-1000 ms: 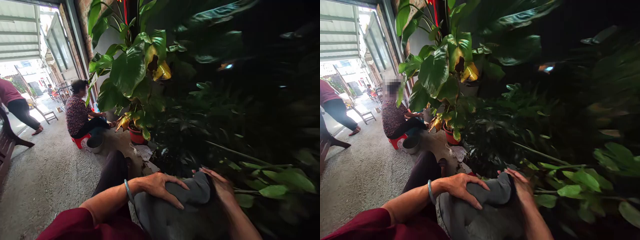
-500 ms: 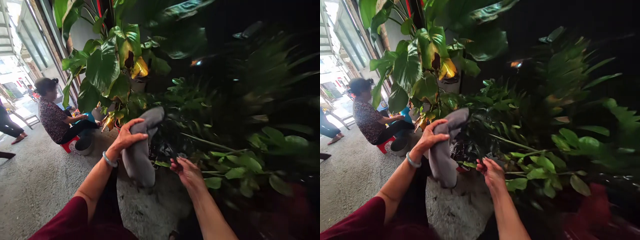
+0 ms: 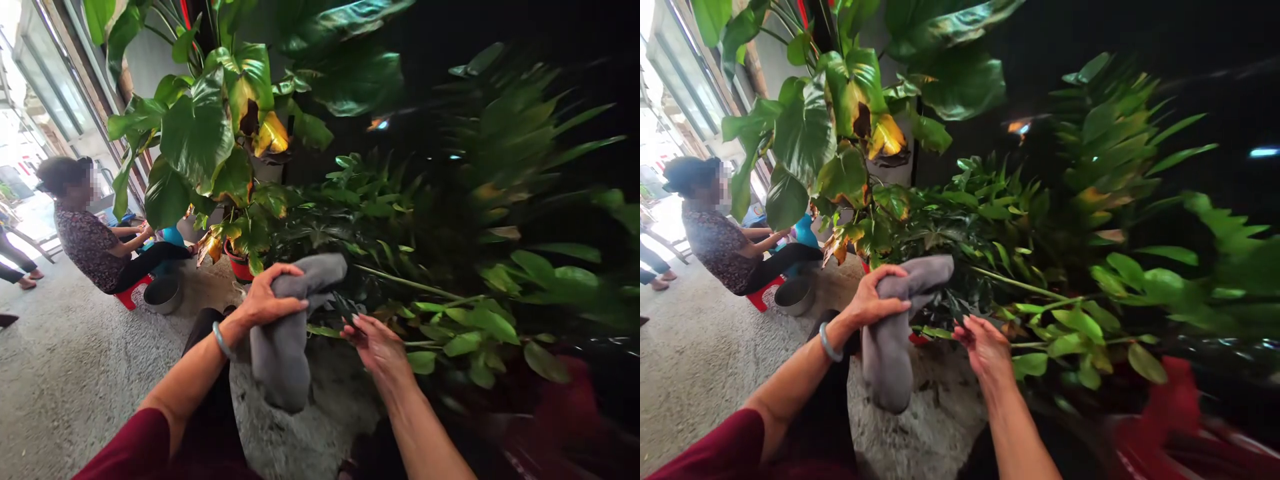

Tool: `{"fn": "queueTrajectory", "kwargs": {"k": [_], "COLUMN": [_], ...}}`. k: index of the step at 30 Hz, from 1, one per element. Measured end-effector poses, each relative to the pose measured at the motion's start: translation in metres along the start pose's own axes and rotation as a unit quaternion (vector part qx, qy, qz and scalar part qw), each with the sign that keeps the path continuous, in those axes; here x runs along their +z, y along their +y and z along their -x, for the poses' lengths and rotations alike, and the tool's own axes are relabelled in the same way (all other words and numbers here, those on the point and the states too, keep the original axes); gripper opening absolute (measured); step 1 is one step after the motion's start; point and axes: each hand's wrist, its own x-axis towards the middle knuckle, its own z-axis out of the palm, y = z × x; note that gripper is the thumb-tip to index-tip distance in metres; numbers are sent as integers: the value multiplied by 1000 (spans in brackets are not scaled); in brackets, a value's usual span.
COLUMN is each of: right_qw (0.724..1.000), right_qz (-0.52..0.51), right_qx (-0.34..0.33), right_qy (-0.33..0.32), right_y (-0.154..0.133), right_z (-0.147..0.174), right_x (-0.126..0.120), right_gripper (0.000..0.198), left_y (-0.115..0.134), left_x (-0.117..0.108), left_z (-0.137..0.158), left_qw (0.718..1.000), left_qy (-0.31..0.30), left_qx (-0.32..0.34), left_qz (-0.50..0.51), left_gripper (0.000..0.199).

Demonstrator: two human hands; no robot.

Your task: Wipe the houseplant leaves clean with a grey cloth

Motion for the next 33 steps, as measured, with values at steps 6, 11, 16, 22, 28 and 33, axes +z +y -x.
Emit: {"fn": "queueTrajectory", "kwargs": {"k": [6, 11, 16, 22, 28, 33], "right_qw": [999, 999, 1000, 1000, 1000, 999], "right_qz": [42, 42, 25, 14, 24, 54], "right_qx": [-5, -14, -13, -4, -2, -2], "right_qy": [15, 24, 4, -1, -1, -7], "right_y": [10, 10, 5, 6, 5, 5], "right_z": [-1, 0, 3, -1, 0, 0], "right_x": [-1, -6, -5, -2, 2, 3], "right_gripper": [30, 36, 36, 32, 39, 39], "left_y": [-5, 22, 19, -6, 8, -18], "left_x": [22, 26, 39, 6, -38, -17], "left_z": [-35, -35, -58, -19, -32, -10], "left_qw": [971, 967, 968, 939, 978, 953], "left_qy": [-206, -226, -184, -295, -39, -127], "left_qx": [22, 97, 89, 32, 5, -62], "left_qz": [-121, -57, -144, -172, -204, -268], "left_gripper": [54, 55, 60, 56, 56, 53]}}
